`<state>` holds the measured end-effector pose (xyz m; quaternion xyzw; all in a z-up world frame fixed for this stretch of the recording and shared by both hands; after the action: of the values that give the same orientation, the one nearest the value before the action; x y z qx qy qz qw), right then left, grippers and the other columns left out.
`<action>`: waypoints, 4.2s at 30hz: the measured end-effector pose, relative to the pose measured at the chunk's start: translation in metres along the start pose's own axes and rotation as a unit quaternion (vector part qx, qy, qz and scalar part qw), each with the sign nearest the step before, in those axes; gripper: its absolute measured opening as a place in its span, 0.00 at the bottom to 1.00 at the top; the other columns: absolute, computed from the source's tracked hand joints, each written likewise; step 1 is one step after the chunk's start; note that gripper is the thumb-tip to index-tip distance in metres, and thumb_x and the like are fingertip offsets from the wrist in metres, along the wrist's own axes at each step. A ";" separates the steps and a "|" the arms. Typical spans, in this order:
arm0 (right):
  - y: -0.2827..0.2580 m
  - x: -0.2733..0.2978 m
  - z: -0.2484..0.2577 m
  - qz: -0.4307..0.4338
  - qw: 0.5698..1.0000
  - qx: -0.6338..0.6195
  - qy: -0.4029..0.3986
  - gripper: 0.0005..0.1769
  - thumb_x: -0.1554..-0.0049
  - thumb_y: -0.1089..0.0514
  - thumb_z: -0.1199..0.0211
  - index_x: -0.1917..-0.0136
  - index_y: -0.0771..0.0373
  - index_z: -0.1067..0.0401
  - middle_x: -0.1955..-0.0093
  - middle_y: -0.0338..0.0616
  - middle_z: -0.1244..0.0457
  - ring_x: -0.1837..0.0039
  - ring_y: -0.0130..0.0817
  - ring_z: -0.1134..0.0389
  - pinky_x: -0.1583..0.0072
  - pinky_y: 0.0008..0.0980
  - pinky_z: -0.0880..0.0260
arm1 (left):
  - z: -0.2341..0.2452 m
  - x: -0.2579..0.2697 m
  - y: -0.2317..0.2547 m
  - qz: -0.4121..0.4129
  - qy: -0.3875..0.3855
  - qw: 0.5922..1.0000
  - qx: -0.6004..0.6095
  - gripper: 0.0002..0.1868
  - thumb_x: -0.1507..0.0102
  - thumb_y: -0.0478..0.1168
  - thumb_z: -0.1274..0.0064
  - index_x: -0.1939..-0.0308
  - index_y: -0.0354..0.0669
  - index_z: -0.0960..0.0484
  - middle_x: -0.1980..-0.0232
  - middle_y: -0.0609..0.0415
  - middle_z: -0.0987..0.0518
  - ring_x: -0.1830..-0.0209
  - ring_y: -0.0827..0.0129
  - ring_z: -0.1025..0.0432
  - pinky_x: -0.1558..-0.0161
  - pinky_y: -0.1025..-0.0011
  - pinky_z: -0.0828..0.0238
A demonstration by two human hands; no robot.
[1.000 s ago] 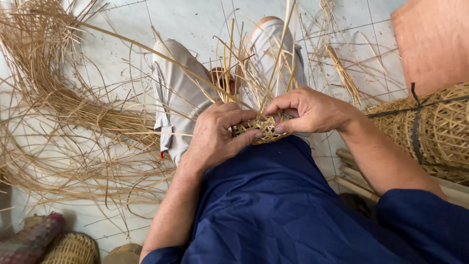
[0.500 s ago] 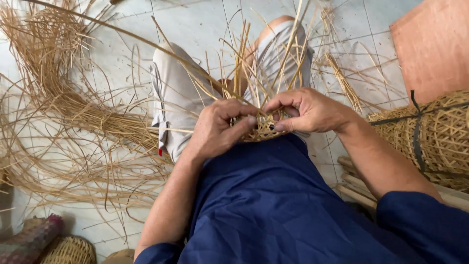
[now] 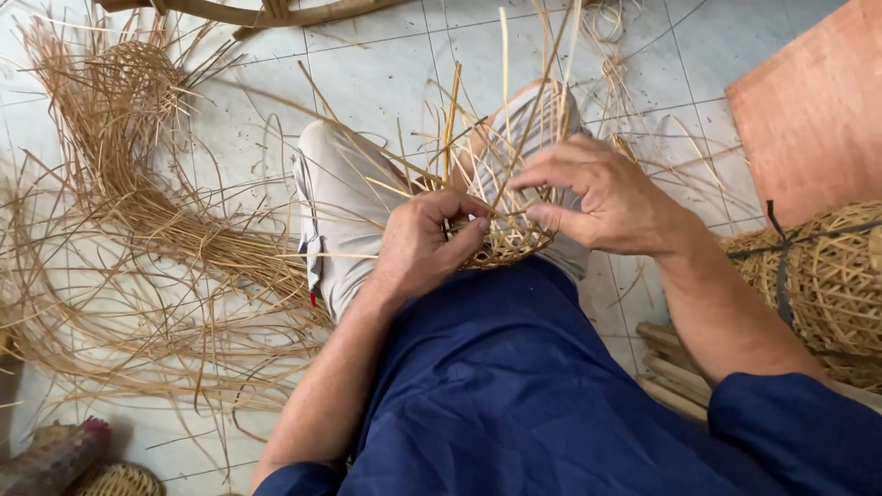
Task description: A person is weaving a small basket using thin strips of natural material while sitting on the floor.
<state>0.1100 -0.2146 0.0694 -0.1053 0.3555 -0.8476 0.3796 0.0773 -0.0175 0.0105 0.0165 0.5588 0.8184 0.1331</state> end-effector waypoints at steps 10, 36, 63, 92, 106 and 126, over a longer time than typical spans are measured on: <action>-0.025 -0.011 0.016 0.021 0.993 0.039 0.107 0.05 0.36 0.60 0.35 0.46 0.59 0.22 0.64 0.42 0.32 0.64 0.36 0.32 0.60 0.35 0.32 | -0.012 -0.005 0.003 0.004 -0.016 1.000 -0.013 0.09 0.39 0.50 0.38 0.61 0.54 0.12 0.68 0.50 0.18 0.57 0.50 0.20 0.55 0.57 0.22; -0.009 0.003 -0.008 0.046 0.992 0.023 0.115 0.04 0.37 0.62 0.35 0.49 0.59 0.22 0.62 0.41 0.32 0.56 0.39 0.32 0.46 0.41 0.34 | -0.009 0.000 0.007 -0.046 0.006 0.999 0.008 0.06 0.37 0.46 0.38 0.60 0.53 0.12 0.65 0.51 0.17 0.56 0.50 0.20 0.55 0.58 0.22; 0.025 -0.015 -0.033 -0.027 0.943 -0.275 0.186 0.15 0.43 0.68 0.30 0.43 0.67 0.27 0.61 0.44 0.31 0.61 0.23 0.31 0.57 0.25 0.29 | -0.007 0.004 0.000 -0.048 0.020 0.998 0.047 0.06 0.39 0.42 0.36 0.58 0.54 0.11 0.71 0.54 0.19 0.66 0.60 0.22 0.64 0.68 0.24; -0.020 -0.028 -0.026 0.044 0.930 0.293 -0.218 0.16 0.48 0.63 0.47 0.49 0.58 0.23 0.65 0.43 0.34 0.58 0.49 0.30 0.56 0.54 0.27 | 0.002 0.005 0.023 -0.149 -0.053 0.987 -0.042 0.23 0.38 0.46 0.32 0.47 0.45 0.28 0.52 0.54 0.19 0.53 0.60 0.23 0.51 0.64 0.28; -0.036 -0.043 -0.014 -0.187 0.927 0.113 -0.306 0.10 0.38 0.54 0.33 0.55 0.63 0.20 0.78 0.36 0.40 0.78 0.26 0.43 0.64 0.24 0.31 | -0.004 0.003 0.015 -0.135 -0.031 0.989 -0.050 0.28 0.42 0.52 0.29 0.44 0.52 0.26 0.59 0.57 0.16 0.62 0.55 0.23 0.60 0.58 0.23; 0.004 -0.036 -0.029 -0.170 0.949 -0.076 -0.253 0.06 0.40 0.65 0.36 0.55 0.65 0.19 0.77 0.42 0.37 0.81 0.27 0.48 0.71 0.25 0.44 | 0.013 0.005 0.021 -0.174 0.018 0.980 -0.095 0.30 0.39 0.56 0.31 0.38 0.54 0.25 0.49 0.55 0.17 0.52 0.57 0.20 0.54 0.61 0.20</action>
<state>0.1243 -0.1754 0.0487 -0.4038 0.2881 -0.8156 0.2978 0.0705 -0.0121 0.0344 -0.1079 0.4753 0.8322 0.2643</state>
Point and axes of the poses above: each hand's wrist, its own x-axis away from the middle knuckle, its own z-axis out of the back of the hand, y = z × x, the point moved 6 cm from there along -x, towards the middle knuckle
